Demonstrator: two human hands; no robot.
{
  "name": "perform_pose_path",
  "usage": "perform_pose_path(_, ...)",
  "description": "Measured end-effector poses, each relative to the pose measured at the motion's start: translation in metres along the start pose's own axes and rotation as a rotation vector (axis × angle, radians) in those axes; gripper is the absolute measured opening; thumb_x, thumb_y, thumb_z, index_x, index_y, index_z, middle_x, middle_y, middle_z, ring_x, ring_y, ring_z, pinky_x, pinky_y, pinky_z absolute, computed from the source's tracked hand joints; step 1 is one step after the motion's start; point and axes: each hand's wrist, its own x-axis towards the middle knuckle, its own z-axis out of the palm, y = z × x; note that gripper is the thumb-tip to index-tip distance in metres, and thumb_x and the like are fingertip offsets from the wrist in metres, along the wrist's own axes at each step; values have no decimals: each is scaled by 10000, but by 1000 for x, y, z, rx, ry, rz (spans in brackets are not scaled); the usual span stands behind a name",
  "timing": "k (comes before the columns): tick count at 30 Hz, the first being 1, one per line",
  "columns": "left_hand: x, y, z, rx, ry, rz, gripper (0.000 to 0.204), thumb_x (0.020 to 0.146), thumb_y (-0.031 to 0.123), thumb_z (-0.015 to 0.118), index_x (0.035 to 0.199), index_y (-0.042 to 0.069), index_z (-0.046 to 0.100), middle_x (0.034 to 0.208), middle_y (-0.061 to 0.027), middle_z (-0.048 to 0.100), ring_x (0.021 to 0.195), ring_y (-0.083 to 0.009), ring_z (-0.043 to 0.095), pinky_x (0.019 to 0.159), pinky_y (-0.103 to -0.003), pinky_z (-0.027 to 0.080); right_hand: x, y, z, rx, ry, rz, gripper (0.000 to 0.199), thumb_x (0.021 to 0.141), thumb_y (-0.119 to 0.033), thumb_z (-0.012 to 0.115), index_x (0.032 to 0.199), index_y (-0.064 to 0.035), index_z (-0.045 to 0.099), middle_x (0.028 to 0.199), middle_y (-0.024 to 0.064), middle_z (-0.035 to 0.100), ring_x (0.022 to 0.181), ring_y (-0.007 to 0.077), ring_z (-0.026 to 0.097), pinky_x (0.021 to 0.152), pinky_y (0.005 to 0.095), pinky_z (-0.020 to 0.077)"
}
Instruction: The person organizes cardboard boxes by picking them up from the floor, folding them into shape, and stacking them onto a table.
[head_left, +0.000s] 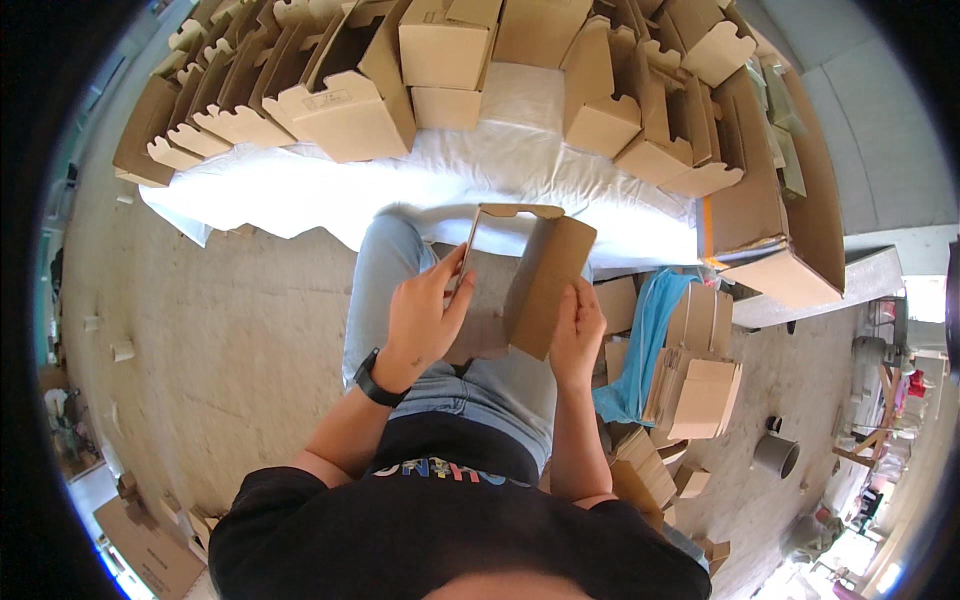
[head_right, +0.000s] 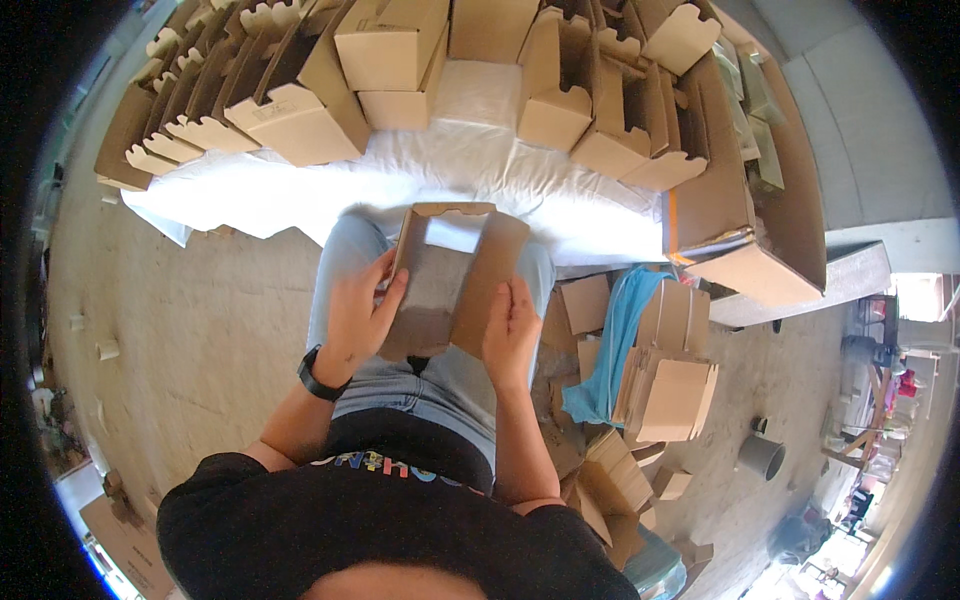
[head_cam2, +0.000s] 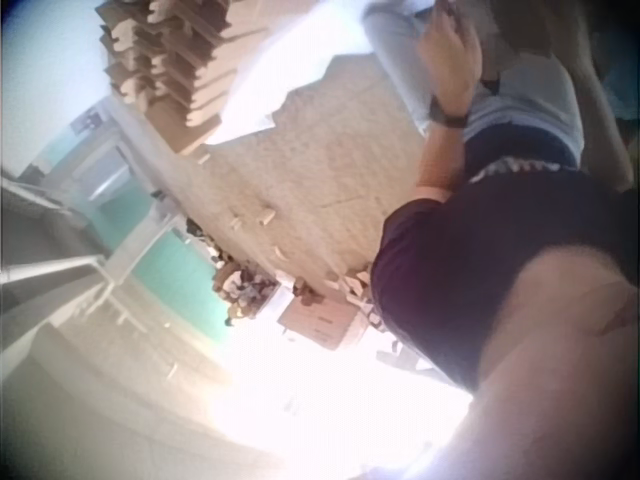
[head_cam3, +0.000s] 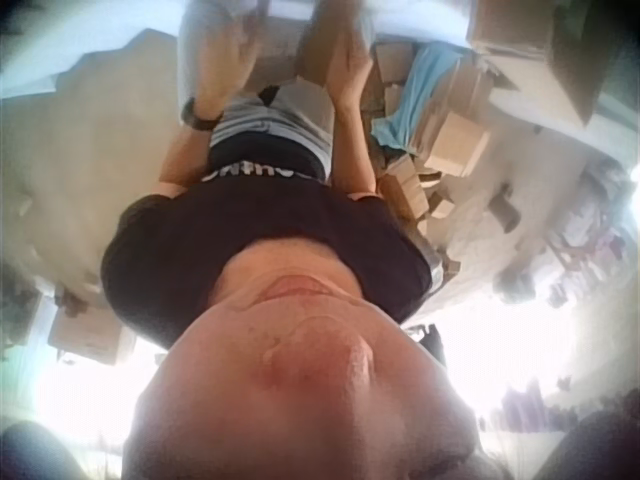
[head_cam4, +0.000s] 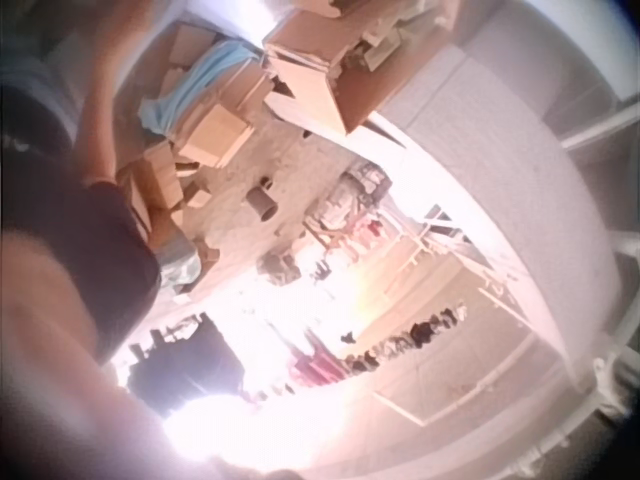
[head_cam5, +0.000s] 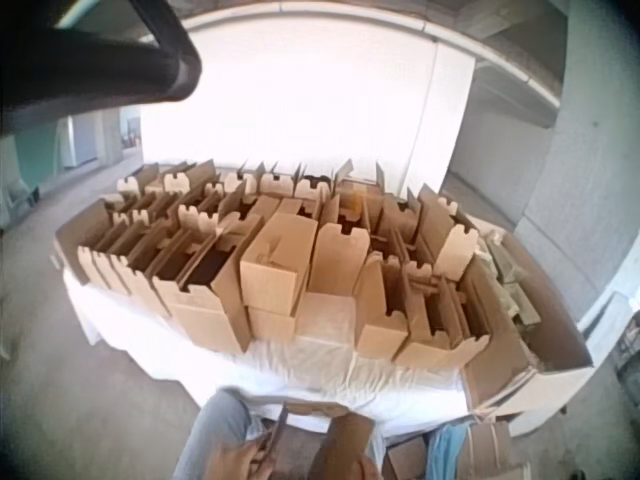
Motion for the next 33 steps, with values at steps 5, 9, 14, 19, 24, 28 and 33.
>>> perform_pose_path(5, 30, 21, -6, -108, -2, 23, 381, 899, 159, 564, 1239, -9, 529, 1016, -190, 648, 819, -264, 674, 709, -317, 546, 37, -4, -6, 183, 35, -124, 164, 957, -88, 454, 989, 31, 562, 690, -2, 459, 646, 46, 374, 556, 201, 331)
perform_pose_path(9, 81, 35, -5, -51, 31, 49, 370, 892, 148, 577, 1218, -23, 544, 983, -202, 647, 801, -246, 669, 705, -307, 546, 97, -22, 1, 130, 7, -161, 144, 952, -83, 461, 965, 22, 558, 641, 3, 423, 600, 39, 352, 513, 195, 325)
perform_pose_path(14, 114, 39, -5, -67, 7, -82, 344, 893, 139, 566, 1188, -37, 560, 880, -213, 649, 759, -251, 669, 665, -310, 542, 167, -39, 11, 203, -145, -190, 180, 945, -94, 478, 1042, 23, 574, 661, 0, 443, 603, 34, 357, 522, 188, 329)
perform_pose_path(19, 134, 52, -11, -65, 65, -77, 339, 891, 157, 558, 1183, -16, 571, 907, -221, 651, 774, -297, 669, 643, -322, 537, 192, -52, 20, 272, -159, -228, 187, 939, -115, 499, 1014, 29, 591, 678, -14, 448, 620, 32, 360, 525, 191, 320)
perform_pose_path(24, 178, 32, 10, 117, 243, 59, 346, 872, 328, 549, 1058, 50, 638, 831, -189, 662, 761, -367, 628, 655, -428, 488, 201, -73, 22, 53, 29, -381, 306, 941, -218, 537, 1091, 44, 591, 826, 97, 641, 721, 124, 564, 638, 263, 447)
perform_pose_path(28, 188, 44, 11, -127, 195, 29, 480, 896, 346, 576, 1220, -5, 540, 1135, -198, 620, 1043, -292, 618, 855, -344, 479, 188, -63, 23, 199, -126, -380, 522, 954, -280, 512, 1364, 3, 355, 1244, 191, 519, 1077, 249, 553, 827, 327, 470)
perform_pose_path(33, 161, 37, 14, -345, 274, 191, 564, 880, 331, 607, 1308, 4, 441, 1231, -203, 549, 1139, -309, 537, 936, -366, 423, 177, -41, 21, 225, -184, -391, 557, 961, -273, 494, 1395, 8, 288, 1342, 212, 431, 1197, 292, 485, 952, 347, 411)
